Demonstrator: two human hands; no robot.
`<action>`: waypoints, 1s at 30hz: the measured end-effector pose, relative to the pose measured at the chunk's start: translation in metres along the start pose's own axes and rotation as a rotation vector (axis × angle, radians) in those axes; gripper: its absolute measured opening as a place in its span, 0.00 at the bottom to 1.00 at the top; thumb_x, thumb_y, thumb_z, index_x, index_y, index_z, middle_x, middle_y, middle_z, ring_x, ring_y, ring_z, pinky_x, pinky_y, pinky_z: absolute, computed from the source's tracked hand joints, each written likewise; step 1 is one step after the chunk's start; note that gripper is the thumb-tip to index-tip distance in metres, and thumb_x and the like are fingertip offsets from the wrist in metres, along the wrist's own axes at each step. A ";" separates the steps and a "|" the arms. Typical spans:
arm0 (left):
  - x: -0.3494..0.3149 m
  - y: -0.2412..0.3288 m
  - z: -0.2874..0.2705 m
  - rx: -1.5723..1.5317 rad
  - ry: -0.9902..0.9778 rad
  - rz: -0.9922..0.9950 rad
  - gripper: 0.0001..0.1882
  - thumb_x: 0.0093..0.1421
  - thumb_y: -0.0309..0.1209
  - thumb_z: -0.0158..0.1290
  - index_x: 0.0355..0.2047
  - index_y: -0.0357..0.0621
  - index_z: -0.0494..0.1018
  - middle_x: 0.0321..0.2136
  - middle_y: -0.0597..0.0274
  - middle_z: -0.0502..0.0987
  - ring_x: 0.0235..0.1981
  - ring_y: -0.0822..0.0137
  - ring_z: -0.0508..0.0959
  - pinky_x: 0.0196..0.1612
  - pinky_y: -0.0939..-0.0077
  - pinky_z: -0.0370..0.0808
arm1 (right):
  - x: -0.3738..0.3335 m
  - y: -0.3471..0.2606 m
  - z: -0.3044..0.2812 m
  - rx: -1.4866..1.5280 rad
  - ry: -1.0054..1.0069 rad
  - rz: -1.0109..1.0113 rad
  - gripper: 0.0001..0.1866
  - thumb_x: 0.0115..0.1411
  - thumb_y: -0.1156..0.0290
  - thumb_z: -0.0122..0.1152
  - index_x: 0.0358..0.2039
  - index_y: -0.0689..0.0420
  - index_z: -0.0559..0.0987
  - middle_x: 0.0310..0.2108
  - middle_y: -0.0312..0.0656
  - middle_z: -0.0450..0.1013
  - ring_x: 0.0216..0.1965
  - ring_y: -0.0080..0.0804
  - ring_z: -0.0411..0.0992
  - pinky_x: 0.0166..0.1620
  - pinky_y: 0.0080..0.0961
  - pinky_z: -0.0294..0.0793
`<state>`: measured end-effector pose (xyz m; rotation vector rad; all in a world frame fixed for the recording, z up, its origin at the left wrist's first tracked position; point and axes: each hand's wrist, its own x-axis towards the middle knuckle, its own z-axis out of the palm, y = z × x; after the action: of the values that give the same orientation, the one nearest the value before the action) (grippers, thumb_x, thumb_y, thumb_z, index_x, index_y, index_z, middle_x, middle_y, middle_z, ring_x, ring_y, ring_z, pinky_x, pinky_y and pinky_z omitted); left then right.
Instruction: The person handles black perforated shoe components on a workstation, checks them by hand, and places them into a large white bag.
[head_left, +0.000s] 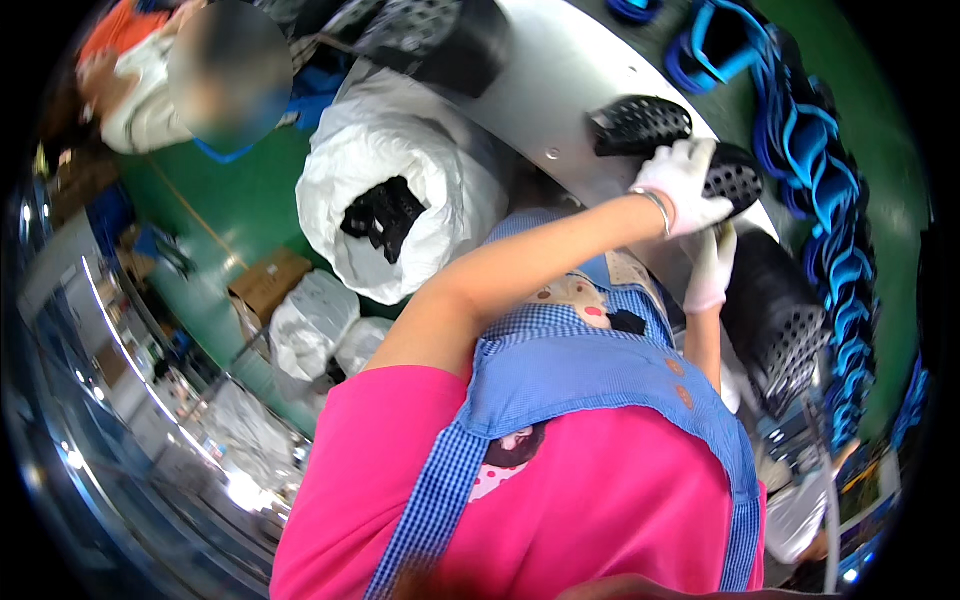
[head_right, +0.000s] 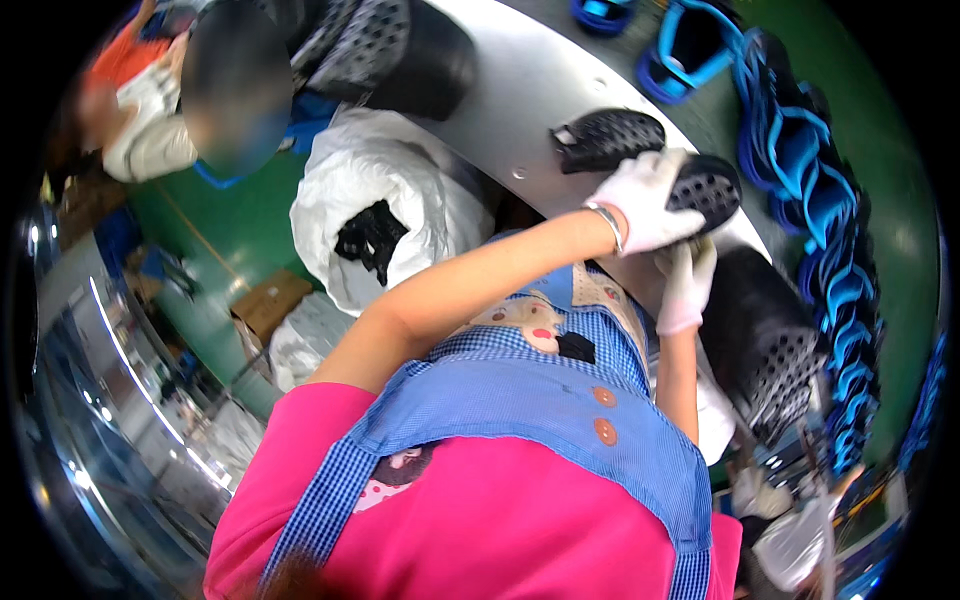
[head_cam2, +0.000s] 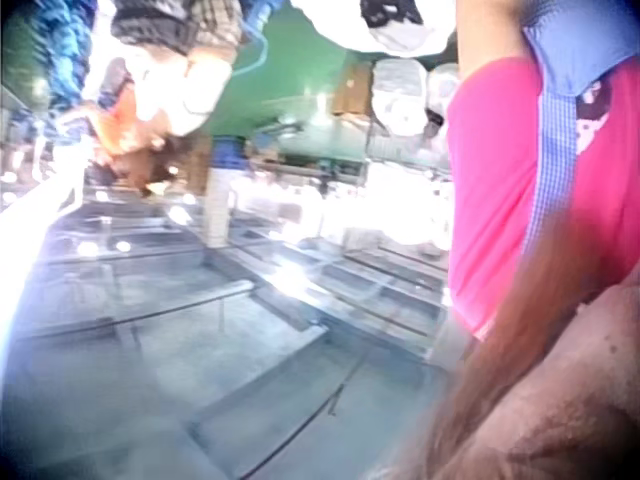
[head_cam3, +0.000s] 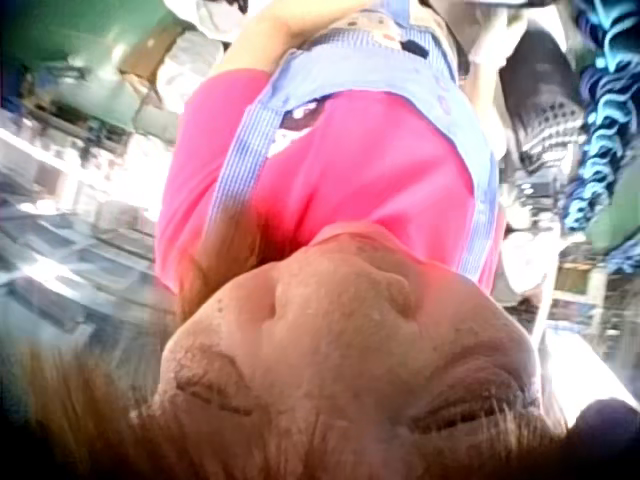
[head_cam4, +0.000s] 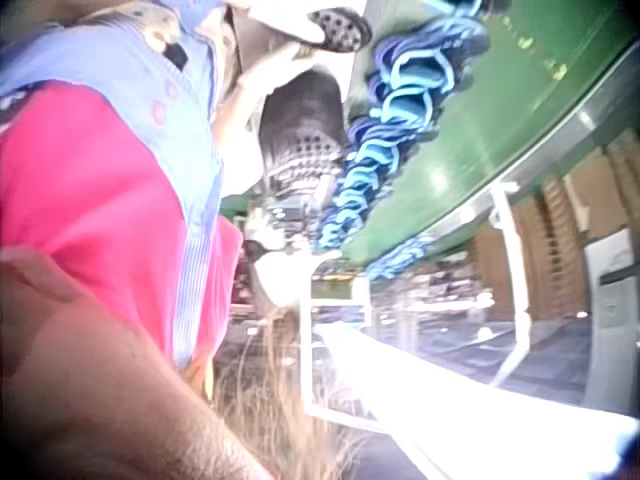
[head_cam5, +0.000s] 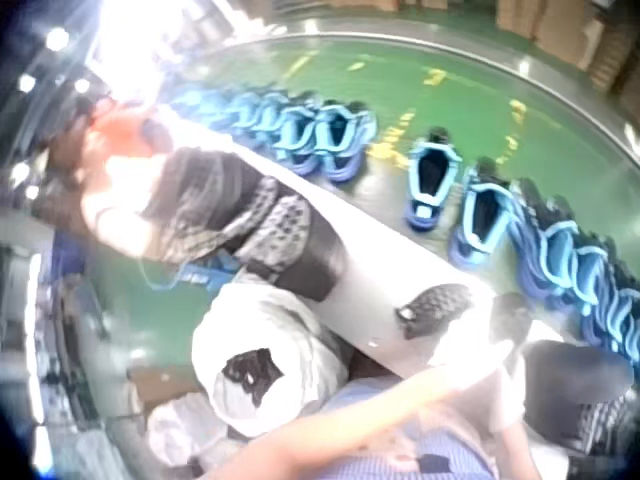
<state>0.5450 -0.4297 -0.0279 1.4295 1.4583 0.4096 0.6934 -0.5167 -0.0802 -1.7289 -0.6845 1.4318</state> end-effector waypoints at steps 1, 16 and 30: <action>-0.009 -0.004 -0.005 -0.018 0.058 0.033 0.40 0.46 0.52 0.54 0.57 0.44 0.61 0.48 0.38 0.69 0.50 0.40 0.68 0.57 0.58 0.66 | -0.005 -0.002 -0.004 -0.043 -0.034 0.072 0.16 0.64 0.66 0.51 0.50 0.60 0.67 0.36 0.32 0.69 0.34 0.17 0.68 0.35 0.15 0.69; -0.245 -0.337 -0.130 -0.259 0.879 -0.842 0.22 0.54 0.39 0.49 0.47 0.40 0.74 0.45 0.42 0.74 0.49 0.48 0.73 0.53 0.63 0.69 | -0.045 -0.039 0.127 -1.112 -0.898 -0.066 0.13 0.61 0.72 0.51 0.45 0.63 0.75 0.39 0.47 0.75 0.43 0.32 0.73 0.50 0.22 0.69; -0.390 -0.588 -0.027 -0.347 0.059 -1.268 0.26 0.63 0.45 0.34 0.49 0.40 0.72 0.51 0.49 0.73 0.53 0.49 0.71 0.56 0.64 0.67 | -0.108 0.170 0.432 -1.338 -1.796 -1.049 0.20 0.51 0.67 0.61 0.46 0.56 0.74 0.43 0.44 0.72 0.49 0.42 0.69 0.50 0.36 0.69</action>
<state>0.1200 -0.9069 -0.3293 0.0619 1.9032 -0.1158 0.2377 -0.6011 -0.1899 0.2597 -3.2519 1.2745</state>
